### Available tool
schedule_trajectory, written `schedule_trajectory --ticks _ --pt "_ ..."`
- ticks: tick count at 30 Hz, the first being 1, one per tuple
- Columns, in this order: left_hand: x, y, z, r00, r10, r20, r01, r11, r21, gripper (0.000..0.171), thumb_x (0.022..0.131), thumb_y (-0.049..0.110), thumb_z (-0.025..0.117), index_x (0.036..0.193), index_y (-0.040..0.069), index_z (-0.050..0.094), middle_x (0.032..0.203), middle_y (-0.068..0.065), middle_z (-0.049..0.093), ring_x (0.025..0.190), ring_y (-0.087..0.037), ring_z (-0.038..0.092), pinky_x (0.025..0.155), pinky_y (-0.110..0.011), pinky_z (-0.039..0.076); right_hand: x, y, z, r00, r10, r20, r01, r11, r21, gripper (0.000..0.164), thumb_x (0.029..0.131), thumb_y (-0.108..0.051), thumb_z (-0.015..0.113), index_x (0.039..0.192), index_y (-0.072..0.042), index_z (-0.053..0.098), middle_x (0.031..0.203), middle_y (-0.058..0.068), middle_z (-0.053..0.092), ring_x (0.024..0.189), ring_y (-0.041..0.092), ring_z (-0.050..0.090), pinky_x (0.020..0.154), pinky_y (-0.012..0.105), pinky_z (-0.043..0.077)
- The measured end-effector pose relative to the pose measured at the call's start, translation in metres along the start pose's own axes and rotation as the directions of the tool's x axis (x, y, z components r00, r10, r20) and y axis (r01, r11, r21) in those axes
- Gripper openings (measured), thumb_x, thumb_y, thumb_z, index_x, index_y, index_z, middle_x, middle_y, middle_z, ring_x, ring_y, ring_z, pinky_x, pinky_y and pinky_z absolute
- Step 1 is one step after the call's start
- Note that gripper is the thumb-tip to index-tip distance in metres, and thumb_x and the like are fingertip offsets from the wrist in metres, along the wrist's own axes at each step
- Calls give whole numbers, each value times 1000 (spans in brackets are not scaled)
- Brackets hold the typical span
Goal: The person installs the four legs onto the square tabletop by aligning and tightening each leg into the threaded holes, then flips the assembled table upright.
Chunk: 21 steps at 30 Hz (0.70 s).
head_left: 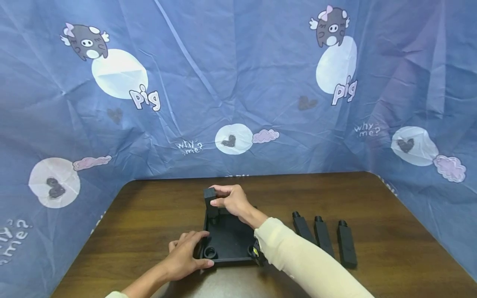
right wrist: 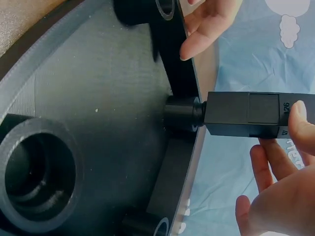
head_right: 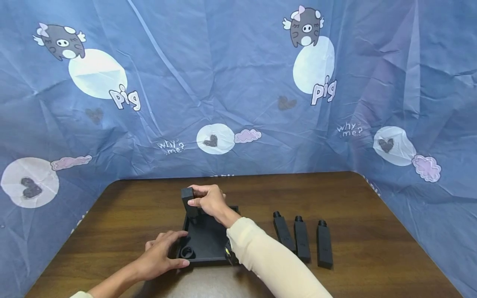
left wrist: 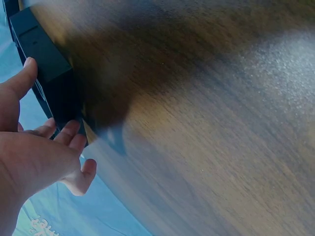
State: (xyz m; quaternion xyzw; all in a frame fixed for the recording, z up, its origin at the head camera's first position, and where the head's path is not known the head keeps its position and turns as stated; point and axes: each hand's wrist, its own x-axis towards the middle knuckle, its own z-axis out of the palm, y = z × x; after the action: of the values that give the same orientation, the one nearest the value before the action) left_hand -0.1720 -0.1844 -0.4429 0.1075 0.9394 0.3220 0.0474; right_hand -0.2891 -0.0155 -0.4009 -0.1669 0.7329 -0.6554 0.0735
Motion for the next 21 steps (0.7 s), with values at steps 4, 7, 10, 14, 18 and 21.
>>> schedule_trajectory --ticks 4,7,10,14,18,21 --pt "0 0 0 1000 -1 2 1 1000 2 72 70 38 84 130 11 55 126 -6 57 118 -29 44 87 -57 22 -1 0 -2 999 -31 -39 23 983 -182 44 76 -2 79 118 -5 69 103 11 72 107 24 62 97 30 42" --pt "0 0 0 1000 -5 3 5 1000 9 72 70 39 85 130 11 56 125 -6 57 118 -28 44 87 -57 23 -1 -2 -4 995 -85 -45 61 919 -390 44 77 -14 80 120 -8 68 100 5 73 111 25 58 98 40 27" --pt "0 -1 0 1000 -6 3 6 1000 11 72 69 39 85 129 11 56 125 -6 57 117 -28 44 87 -57 23 1 -3 -6 991 -136 11 123 852 -510 48 81 -20 78 126 -10 64 99 3 73 105 22 61 93 43 24" --pt "0 0 -1 1000 1 11 -1 1000 -5 73 70 38 84 131 10 55 126 -6 57 117 -28 44 87 -57 22 3 -4 -7 982 -160 105 191 805 -561 59 86 -22 73 140 -20 51 95 1 70 94 17 59 93 44 23" --pt "-1 1 -1 1000 4 18 -4 1000 -19 73 71 38 84 131 9 54 126 -7 56 116 -28 43 87 -57 21 6 -5 -8 974 -161 158 224 771 -596 57 88 -23 70 141 -28 49 93 1 64 89 16 50 90 44 24" --pt "-1 1 -1 1000 2 17 -2 1000 -17 73 71 38 84 131 9 54 126 -6 56 116 -28 43 87 -57 22 8 -7 -6 975 -162 155 224 749 -624 47 86 -26 72 131 -28 58 89 -2 65 87 15 48 88 44 25"
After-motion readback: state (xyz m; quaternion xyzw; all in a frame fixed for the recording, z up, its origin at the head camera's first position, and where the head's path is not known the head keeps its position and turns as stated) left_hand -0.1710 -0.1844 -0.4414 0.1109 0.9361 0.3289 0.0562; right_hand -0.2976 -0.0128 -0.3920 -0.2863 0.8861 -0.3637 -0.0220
